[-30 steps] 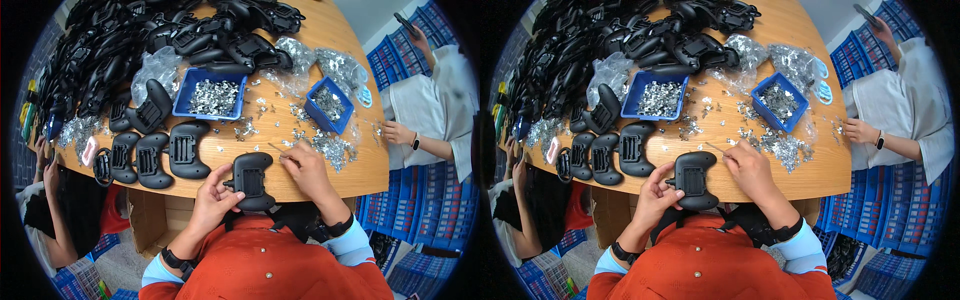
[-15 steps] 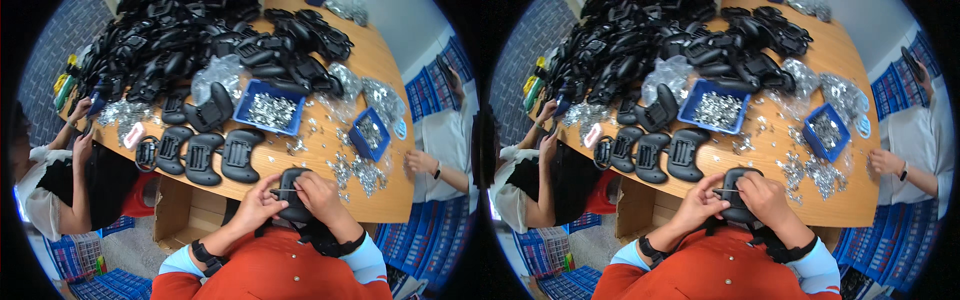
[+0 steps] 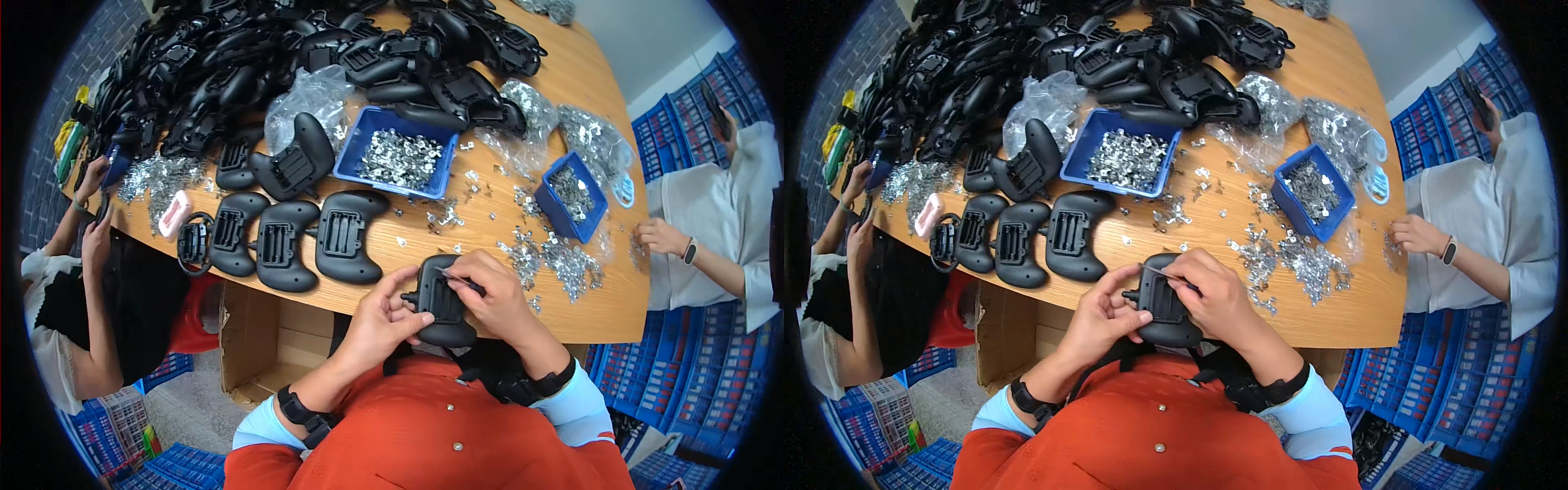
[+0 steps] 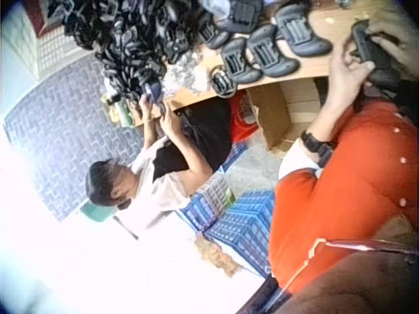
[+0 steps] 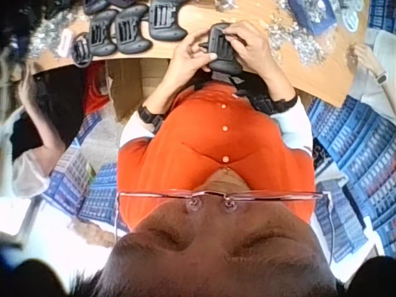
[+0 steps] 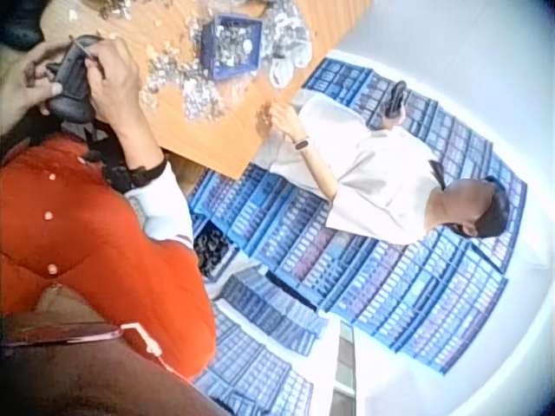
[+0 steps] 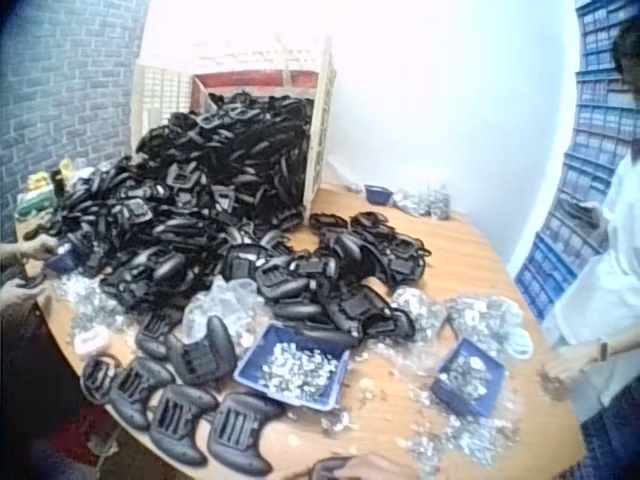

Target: Assembling back plates and internal components for game controllers using screws and a manual screwdriver.

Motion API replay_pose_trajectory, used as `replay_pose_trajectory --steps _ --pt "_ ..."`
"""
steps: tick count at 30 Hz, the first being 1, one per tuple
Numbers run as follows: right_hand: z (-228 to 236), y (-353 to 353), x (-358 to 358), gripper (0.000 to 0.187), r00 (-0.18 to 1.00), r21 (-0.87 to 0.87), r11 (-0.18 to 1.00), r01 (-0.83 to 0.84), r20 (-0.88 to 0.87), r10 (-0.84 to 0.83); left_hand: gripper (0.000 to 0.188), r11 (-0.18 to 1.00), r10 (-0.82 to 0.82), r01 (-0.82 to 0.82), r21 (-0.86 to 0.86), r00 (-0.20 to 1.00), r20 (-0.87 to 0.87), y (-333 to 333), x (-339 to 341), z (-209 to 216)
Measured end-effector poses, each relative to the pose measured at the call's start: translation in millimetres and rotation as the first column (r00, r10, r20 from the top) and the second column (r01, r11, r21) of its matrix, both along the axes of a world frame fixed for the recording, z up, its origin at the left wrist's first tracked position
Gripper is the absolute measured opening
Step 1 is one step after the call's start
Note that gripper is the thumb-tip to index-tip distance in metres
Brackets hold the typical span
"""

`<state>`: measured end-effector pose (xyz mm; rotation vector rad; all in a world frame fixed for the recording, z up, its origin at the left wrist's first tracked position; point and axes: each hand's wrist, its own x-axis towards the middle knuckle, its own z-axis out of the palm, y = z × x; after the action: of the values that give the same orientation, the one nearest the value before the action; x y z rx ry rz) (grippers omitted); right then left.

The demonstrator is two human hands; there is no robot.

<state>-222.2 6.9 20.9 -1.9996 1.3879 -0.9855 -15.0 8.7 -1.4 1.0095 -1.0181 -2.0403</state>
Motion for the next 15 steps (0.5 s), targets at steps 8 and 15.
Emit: replay_pose_trajectory --steps 8,15 --pt "1.5 4.1 2.7 0.022 0.987 0.164 0.984 0.065 0.134 -0.087 0.068 1.0 -0.02 0.02 0.023 1.0 -0.005 -1.9 -1.7 2.8" --pt "-4.0 4.8 3.9 0.02 0.999 -0.026 1.0 -0.003 -0.053 0.002 0.068 1.0 -0.029 0.029 0.013 1.0 0.004 -1.8 -1.3 0.5"
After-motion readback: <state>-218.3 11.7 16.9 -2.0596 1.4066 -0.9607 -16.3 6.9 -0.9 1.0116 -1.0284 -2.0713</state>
